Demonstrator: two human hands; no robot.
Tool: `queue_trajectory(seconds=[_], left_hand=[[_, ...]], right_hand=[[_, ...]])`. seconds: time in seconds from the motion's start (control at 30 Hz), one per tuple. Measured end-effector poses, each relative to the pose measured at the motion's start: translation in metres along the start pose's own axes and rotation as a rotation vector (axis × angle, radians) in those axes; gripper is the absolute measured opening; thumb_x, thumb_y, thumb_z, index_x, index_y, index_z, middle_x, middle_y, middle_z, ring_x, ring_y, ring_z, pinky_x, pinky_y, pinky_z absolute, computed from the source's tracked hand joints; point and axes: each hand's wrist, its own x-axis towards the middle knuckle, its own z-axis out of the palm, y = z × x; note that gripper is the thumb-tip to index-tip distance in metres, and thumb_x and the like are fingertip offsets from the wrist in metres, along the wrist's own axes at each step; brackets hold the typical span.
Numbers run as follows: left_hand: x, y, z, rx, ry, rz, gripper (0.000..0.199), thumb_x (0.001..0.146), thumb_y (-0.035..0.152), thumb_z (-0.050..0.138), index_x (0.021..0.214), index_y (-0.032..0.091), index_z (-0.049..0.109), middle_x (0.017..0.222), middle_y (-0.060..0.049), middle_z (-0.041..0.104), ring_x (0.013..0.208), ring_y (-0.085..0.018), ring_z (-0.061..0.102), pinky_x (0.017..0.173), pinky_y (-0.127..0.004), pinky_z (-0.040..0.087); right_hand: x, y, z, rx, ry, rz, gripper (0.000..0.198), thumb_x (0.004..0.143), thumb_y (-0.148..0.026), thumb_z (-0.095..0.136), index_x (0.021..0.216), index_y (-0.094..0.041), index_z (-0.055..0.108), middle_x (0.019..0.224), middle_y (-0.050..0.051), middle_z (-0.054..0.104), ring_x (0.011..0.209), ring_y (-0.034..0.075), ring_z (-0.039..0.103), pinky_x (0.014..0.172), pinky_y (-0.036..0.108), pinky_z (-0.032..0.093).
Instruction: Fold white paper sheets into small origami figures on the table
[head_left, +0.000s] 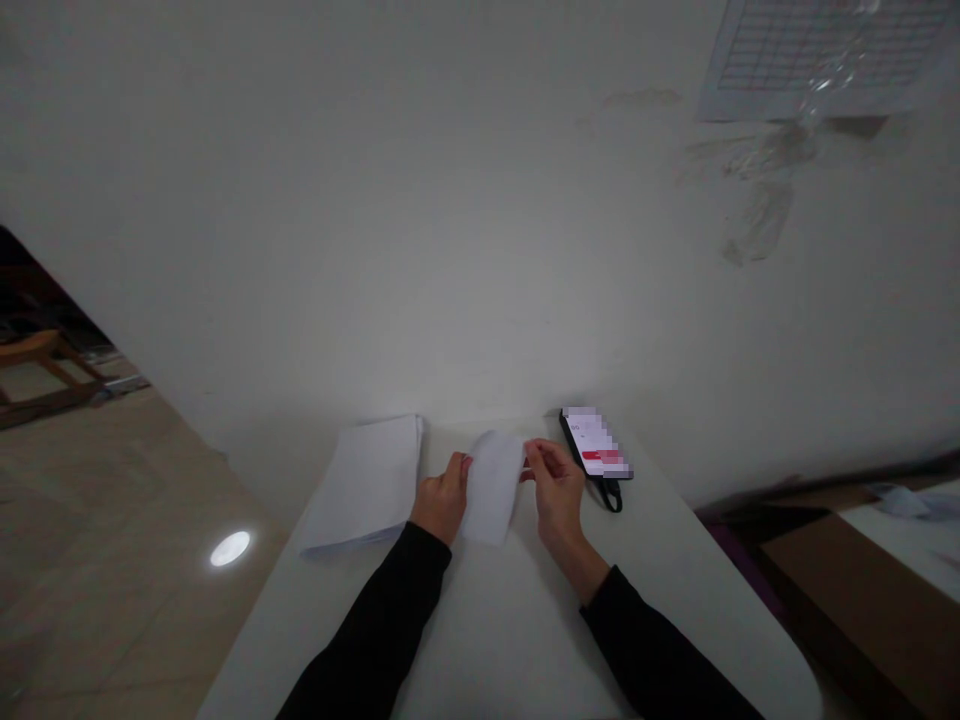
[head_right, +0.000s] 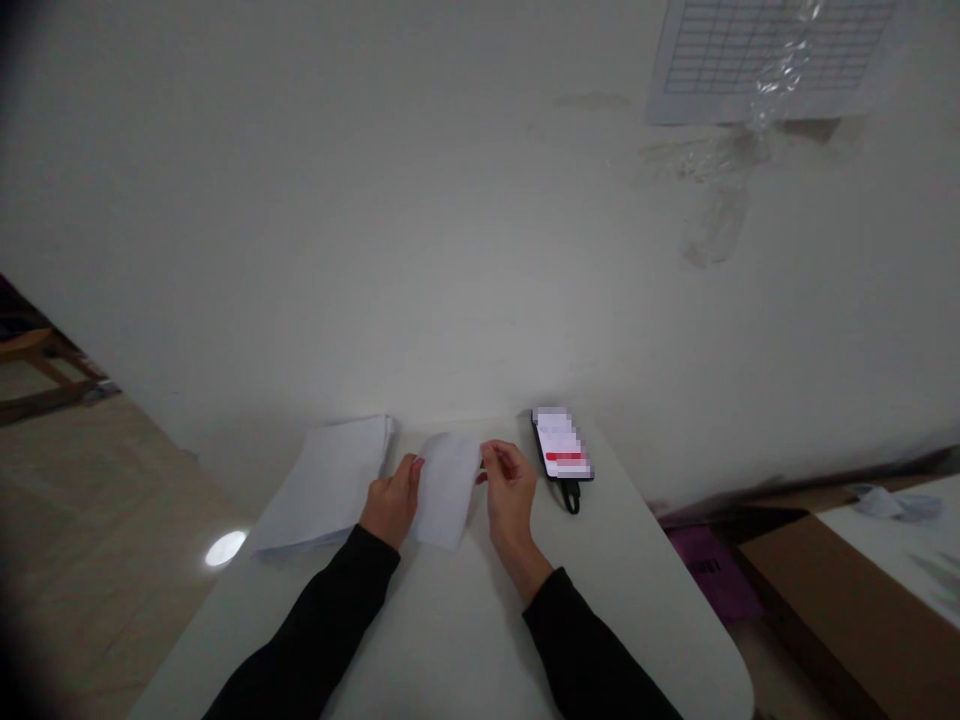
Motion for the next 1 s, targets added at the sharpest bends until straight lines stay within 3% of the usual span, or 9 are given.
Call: queue_trajectory(seconds=[0.13, 0.2, 0.37, 0.53, 0.77, 0.9, 1.0], left_hand=[[-0.001, -0.005, 0.0, 0.028, 0.059, -0.036, 0.041, 0.098, 0.036, 0.029, 0.084, 0.017, 0.064, 0.046, -0.001, 0.056, 0.036, -0.014, 0.051, 0.04, -0.023, 0.03], [-0.001, -0.008, 0.0, 0.067, 0.085, -0.028, 0.041, 0.099, 0.035, 0.029, 0.088, 0.016, 0.064, 0.047, -0.002, 0.058, 0.037, -0.014, 0.053, 0.04, -0.024, 0.03], [0.003, -0.014, 0.002, 0.151, 0.103, -0.034, 0.047, 0.1, 0.035, 0.024, 0.085, 0.014, 0.063, 0.046, -0.003, 0.056, 0.034, -0.014, 0.05, 0.038, -0.024, 0.027], [0.005, -0.011, 0.003, 0.203, 0.108, -0.091, 0.05, 0.1, 0.035, 0.02, 0.088, 0.012, 0.062, 0.046, -0.003, 0.055, 0.037, -0.014, 0.052, 0.039, -0.024, 0.028], [0.002, -0.006, -0.003, 0.019, 0.132, -0.168, 0.045, 0.099, 0.04, 0.028, 0.089, 0.013, 0.062, 0.044, -0.001, 0.052, 0.036, -0.016, 0.053, 0.04, -0.025, 0.031], [-0.001, 0.005, -0.008, -0.217, 0.088, -0.207, 0.032, 0.09, 0.046, 0.051, 0.102, 0.018, 0.061, 0.069, -0.006, 0.066, 0.055, -0.018, 0.065, 0.051, -0.027, 0.045], [0.002, 0.014, -0.013, -0.328, 0.065, -0.299, 0.039, 0.078, 0.048, 0.066, 0.105, 0.021, 0.06, 0.091, -0.007, 0.069, 0.071, -0.022, 0.069, 0.06, -0.03, 0.052]], right_hand=[[-0.018, 0.009, 0.008, 0.003, -0.365, 0.268, 0.042, 0.065, -0.047, 0.076, 0.089, -0.012, 0.07, 0.069, 0.005, 0.07, 0.057, 0.016, 0.06, 0.057, 0.029, 0.049], [-0.023, 0.015, 0.01, -0.058, -0.407, 0.314, 0.043, 0.063, -0.051, 0.076, 0.077, -0.011, 0.071, 0.062, 0.005, 0.068, 0.051, 0.016, 0.057, 0.051, 0.028, 0.045], [-0.02, 0.025, 0.012, -0.082, -0.428, 0.223, 0.047, 0.067, -0.06, 0.069, 0.065, -0.013, 0.064, 0.052, -0.001, 0.056, 0.048, 0.012, 0.047, 0.048, 0.025, 0.037], [-0.024, 0.022, 0.012, -0.136, -0.371, 0.084, 0.044, 0.079, -0.057, 0.058, 0.063, -0.017, 0.052, 0.055, -0.004, 0.042, 0.052, 0.01, 0.035, 0.049, 0.023, 0.029], [-0.034, 0.01, 0.013, -0.174, -0.329, -0.057, 0.035, 0.089, -0.047, 0.048, 0.068, -0.02, 0.045, 0.063, -0.004, 0.037, 0.059, 0.011, 0.035, 0.053, 0.023, 0.03], [-0.03, 0.003, 0.012, -0.166, -0.295, -0.093, 0.033, 0.09, -0.043, 0.049, 0.068, -0.019, 0.046, 0.063, -0.004, 0.039, 0.059, 0.011, 0.036, 0.054, 0.022, 0.032], [-0.024, 0.002, 0.01, -0.177, -0.303, -0.114, 0.032, 0.089, -0.041, 0.051, 0.067, -0.018, 0.049, 0.063, -0.004, 0.04, 0.059, 0.01, 0.037, 0.055, 0.022, 0.033]])
